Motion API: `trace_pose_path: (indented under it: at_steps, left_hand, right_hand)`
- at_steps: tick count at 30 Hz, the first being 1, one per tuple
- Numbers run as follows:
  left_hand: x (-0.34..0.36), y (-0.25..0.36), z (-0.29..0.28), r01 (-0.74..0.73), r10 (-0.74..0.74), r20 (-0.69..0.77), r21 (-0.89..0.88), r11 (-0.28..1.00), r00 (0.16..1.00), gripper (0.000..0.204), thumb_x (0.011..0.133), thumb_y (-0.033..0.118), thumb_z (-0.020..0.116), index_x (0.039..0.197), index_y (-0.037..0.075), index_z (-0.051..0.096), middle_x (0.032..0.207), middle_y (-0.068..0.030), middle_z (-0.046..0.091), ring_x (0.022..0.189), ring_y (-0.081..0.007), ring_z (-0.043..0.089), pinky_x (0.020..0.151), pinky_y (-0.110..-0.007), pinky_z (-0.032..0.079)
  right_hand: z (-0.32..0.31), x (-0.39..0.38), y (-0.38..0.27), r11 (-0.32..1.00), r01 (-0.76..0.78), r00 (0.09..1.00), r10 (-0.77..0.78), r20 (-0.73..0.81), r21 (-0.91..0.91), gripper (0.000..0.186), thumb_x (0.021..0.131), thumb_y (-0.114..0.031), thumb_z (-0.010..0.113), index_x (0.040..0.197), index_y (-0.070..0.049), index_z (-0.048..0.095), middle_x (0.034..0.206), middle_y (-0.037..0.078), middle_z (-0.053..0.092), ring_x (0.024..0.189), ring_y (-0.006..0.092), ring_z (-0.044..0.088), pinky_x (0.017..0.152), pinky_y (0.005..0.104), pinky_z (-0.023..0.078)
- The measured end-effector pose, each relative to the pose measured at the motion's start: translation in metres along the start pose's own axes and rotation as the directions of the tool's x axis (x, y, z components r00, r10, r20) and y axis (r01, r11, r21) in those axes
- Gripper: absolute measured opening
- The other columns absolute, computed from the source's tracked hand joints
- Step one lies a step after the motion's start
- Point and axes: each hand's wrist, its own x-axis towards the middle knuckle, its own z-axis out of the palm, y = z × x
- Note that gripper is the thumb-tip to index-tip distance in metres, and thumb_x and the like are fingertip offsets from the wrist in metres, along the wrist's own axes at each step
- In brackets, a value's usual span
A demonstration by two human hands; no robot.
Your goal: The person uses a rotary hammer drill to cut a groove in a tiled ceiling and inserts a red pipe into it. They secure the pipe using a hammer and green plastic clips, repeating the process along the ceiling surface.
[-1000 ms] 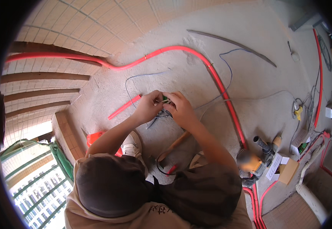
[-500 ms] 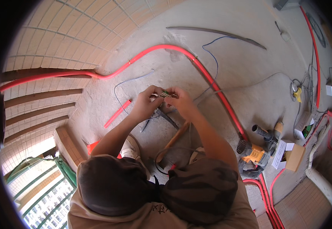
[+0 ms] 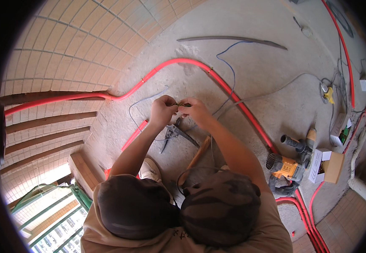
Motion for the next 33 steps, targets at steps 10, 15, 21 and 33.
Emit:
trace_pose_path:
  at_steps: [10,15,21,33]
  left_hand:
    - [-0.005,-0.014,0.001,0.146,-0.187,-0.092,-0.339,0.93,0.978,0.015,0.077,-0.004,0.074,0.085,-0.005,0.061,0.078,-0.0144,0.068,0.068,-0.0199,0.069,0.061,-0.031,0.057]
    - [0.004,-0.029,-0.01,0.175,-0.251,-0.182,-0.351,0.92,0.951,0.012,0.081,-0.001,0.07,0.087,-0.003,0.06,0.079,-0.0135,0.067,0.068,-0.0185,0.066,0.059,-0.03,0.054]
    - [-0.011,-0.018,-0.002,0.193,-0.213,0.024,-0.534,0.823,0.977,0.012,0.082,0.0,0.068,0.085,0.002,0.056,0.078,-0.0107,0.064,0.062,-0.0153,0.059,0.056,-0.026,0.049]
    - [-0.011,-0.034,-0.003,0.346,-0.379,0.062,-0.561,0.752,0.923,0.011,0.08,0.004,0.068,0.086,0.0,0.06,0.075,-0.0095,0.062,0.064,-0.0182,0.058,0.06,-0.031,0.049]
  right_hand:
    - [0.017,-0.007,-0.002,0.264,0.414,0.698,-0.706,0.118,-0.871,0.028,0.083,-0.01,0.07,0.11,-0.005,0.072,0.099,0.014,0.07,0.083,0.0329,0.068,0.072,0.0405,0.055]
    - [0.021,-0.018,-0.007,0.268,0.334,0.656,-0.754,0.019,-0.904,0.027,0.08,-0.009,0.072,0.108,-0.007,0.071,0.095,0.012,0.069,0.078,0.0347,0.066,0.074,0.0439,0.055]
    - [0.024,-0.02,-0.007,0.856,0.309,0.902,-0.401,-0.158,-0.414,0.035,0.083,-0.004,0.072,0.117,-0.003,0.066,0.105,0.014,0.071,0.095,0.021,0.069,0.082,0.0341,0.055]
    - [0.035,-0.032,-0.012,0.344,0.593,0.538,-0.842,0.04,-0.728,0.012,0.087,-0.004,0.069,0.098,0.0,0.066,0.107,0.015,0.068,0.083,0.0268,0.068,0.077,0.0351,0.054]
